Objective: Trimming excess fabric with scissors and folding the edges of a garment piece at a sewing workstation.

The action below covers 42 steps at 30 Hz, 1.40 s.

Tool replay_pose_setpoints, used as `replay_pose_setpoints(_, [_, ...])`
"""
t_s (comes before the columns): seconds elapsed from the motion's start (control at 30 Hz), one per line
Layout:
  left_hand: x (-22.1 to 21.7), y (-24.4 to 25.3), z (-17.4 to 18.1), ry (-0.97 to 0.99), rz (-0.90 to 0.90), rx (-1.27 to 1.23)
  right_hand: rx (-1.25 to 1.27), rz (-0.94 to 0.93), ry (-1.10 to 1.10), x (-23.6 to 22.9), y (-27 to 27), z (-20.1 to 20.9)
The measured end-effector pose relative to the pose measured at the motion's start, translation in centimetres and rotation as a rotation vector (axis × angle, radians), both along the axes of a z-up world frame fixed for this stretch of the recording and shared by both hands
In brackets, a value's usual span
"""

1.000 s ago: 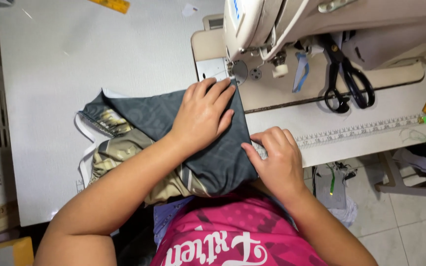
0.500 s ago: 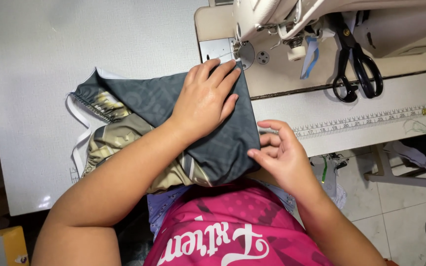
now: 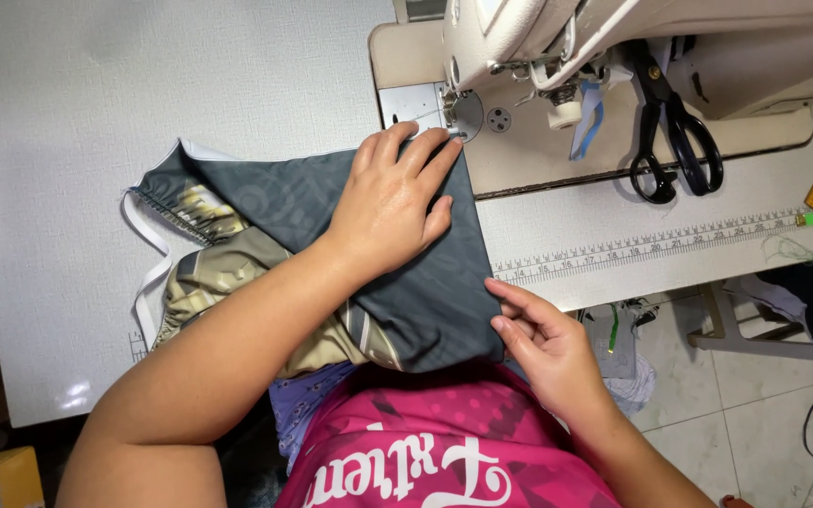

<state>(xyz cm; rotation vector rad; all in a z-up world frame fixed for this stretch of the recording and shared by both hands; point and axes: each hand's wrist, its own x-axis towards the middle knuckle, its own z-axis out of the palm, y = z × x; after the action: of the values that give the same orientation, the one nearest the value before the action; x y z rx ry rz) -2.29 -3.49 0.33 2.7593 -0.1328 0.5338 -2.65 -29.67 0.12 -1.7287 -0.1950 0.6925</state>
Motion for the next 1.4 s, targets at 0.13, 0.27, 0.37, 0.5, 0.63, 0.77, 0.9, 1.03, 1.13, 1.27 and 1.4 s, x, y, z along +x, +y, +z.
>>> replay_pose_setpoints(0.13, [0.0, -0.3, 0.5, -0.134, 0.068, 0.089, -0.181, 0.066, -0.078, -0.6, 1.4, 2.4])
replay_pose_setpoints(0.27, [0.1, -0.3, 0.6, -0.143, 0.08, 0.085, -0.212, 0.067, -0.086, -0.4, 1.4, 2.3])
replay_pose_setpoints(0.37, [0.2, -0.2, 0.5, -0.157, 0.084, 0.088, -0.225, 0.068, -0.075, -0.3, 1.5, 2.3])
replay_pose_setpoints(0.5, [0.6, 0.1, 0.6, -0.174, 0.09, 0.077, -0.184, 0.058, -0.043, 0.1, 1.7, 2.2])
replay_pose_setpoints(0.63, [0.8, 0.3, 0.5, -0.166, 0.101, 0.075, -0.182, 0.045, 0.008, 0.5, 2.3, 2.5])
replay_pose_setpoints(0.77, [1.0, 0.6, 0.6, -0.167, 0.098, 0.078, -0.15, 0.043, 0.02, 0.9, 2.4, 2.1])
replay_pose_setpoints(0.9, [1.4, 1.1, -0.2, -0.028, 0.052, 0.019, 0.043, 0.057, -0.021, 2.4, 1.0, -1.2])
replay_pose_setpoints(1.03, [1.5, 1.4, 0.1, -0.014, 0.028, -0.001, 0.052, 0.063, -0.028, 2.6, 1.2, -1.0])
replay_pose_setpoints(1.13, [1.6, 1.5, 0.1, -0.015, 0.031, 0.0, 0.051, 0.077, -0.035, 2.8, 1.3, -1.0])
replay_pose_setpoints(1.27, [1.8, 1.7, -0.2, -0.026, 0.022, 0.001, 0.054, 0.081, -0.029, 3.0, 1.3, -1.0])
replay_pose_setpoints(1.4, [1.7, 2.2, 0.1, -0.027, -0.018, -0.02, 0.06, 0.061, -0.01, 2.5, 1.5, -0.6])
